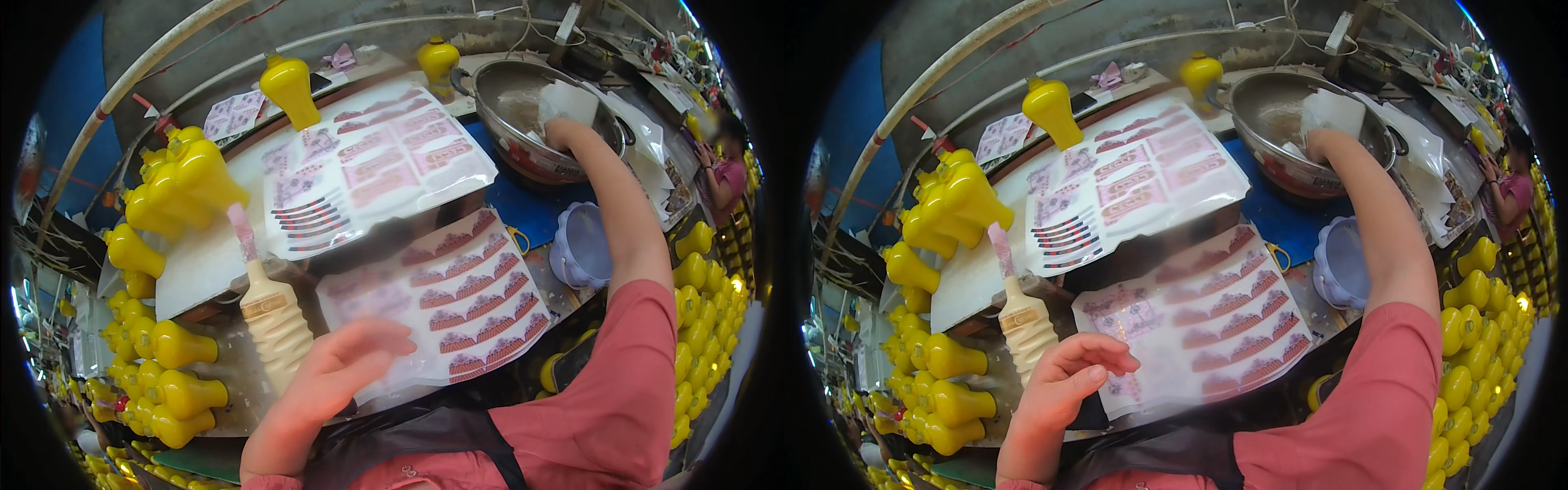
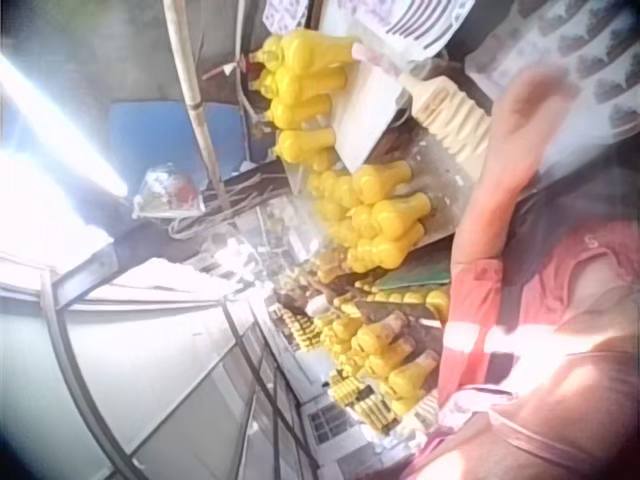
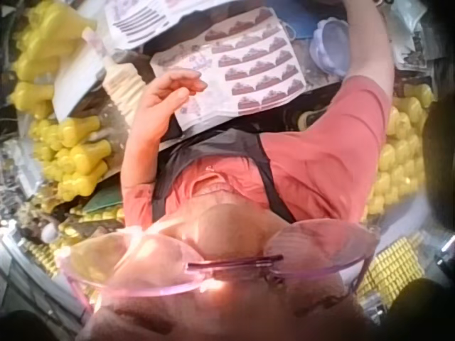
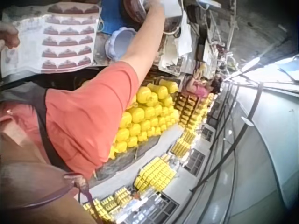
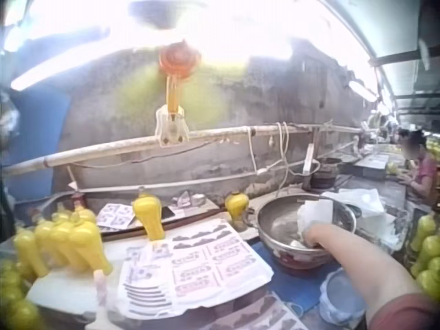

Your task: The person applies adhesive labels to the bodies of plastic bottles. They pick up each bottle, smooth a label onto its surface, and place the labeled bottle on a nearby shelf. The person repeats this process for several bottles.

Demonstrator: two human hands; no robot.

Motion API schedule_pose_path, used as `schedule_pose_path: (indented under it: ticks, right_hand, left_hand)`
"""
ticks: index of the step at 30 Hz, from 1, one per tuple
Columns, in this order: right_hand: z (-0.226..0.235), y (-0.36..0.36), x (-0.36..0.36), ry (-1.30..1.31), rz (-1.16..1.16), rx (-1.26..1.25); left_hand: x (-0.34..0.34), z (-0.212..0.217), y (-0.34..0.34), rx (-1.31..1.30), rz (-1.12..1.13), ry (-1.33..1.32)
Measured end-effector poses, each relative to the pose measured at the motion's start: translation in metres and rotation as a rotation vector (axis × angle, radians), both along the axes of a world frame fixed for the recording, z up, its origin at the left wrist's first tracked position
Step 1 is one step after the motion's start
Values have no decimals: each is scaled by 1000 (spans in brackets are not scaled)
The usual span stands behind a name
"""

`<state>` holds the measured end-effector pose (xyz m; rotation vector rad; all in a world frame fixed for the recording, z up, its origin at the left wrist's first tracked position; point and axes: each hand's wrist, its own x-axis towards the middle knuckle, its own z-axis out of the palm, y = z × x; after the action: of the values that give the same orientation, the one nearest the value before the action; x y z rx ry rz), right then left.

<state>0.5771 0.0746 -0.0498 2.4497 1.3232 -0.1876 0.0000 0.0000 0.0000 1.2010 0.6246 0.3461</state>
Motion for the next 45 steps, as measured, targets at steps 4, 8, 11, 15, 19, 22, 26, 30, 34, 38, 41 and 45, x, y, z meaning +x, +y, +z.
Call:
schedule_pose_path:
  ticks: [4, 8, 11, 15, 19, 22, 26, 30, 34, 38, 41, 45]
  right_hand:
    - [-11, 8, 31, 127, -53, 151]
    - [-10, 7, 62, 61, -150, 283]
    - [-23, 10, 65, -88, -30, 130]
    - [-13, 11, 63, 51, 79, -10]
    - [-12, 6, 60, 160, 98, -12]
    - [-12, 6, 66, 205, 7, 0]
    - [-5, 0, 88, 674, -272, 221]
    - [15, -17, 91, 1058, -477, 378]
    - [42, -28, 55, 959, -418, 363]
    - [62, -18, 23, 453, -176, 217]
    - [58, -3, 28, -34, 76, -21]
    - [33, 2, 61, 99, 167, -13]
  left_hand:
    - [1, -1, 7, 5, 3, 4]
    - [5, 5, 5, -15, -3, 53]
    - [7, 5, 2, -10, 6, 56]
    - [-4, -4, -7, -12, -101, -32]
    - [-12, -21, -22, 66, -137, -94]
    - [-14, -33, -36, 74, -135, -115]
    - [-23, -44, -45, 226, -206, -94]
    - [-26, -47, -46, 327, -220, -85]
    - [-34, -43, -42, 271, -262, -54]
    - [-38, -39, -40, 310, -294, -34]
    - [-42, -40, -42, 352, -278, -42]
    - [-44, -45, -48, 315, -214, -55]
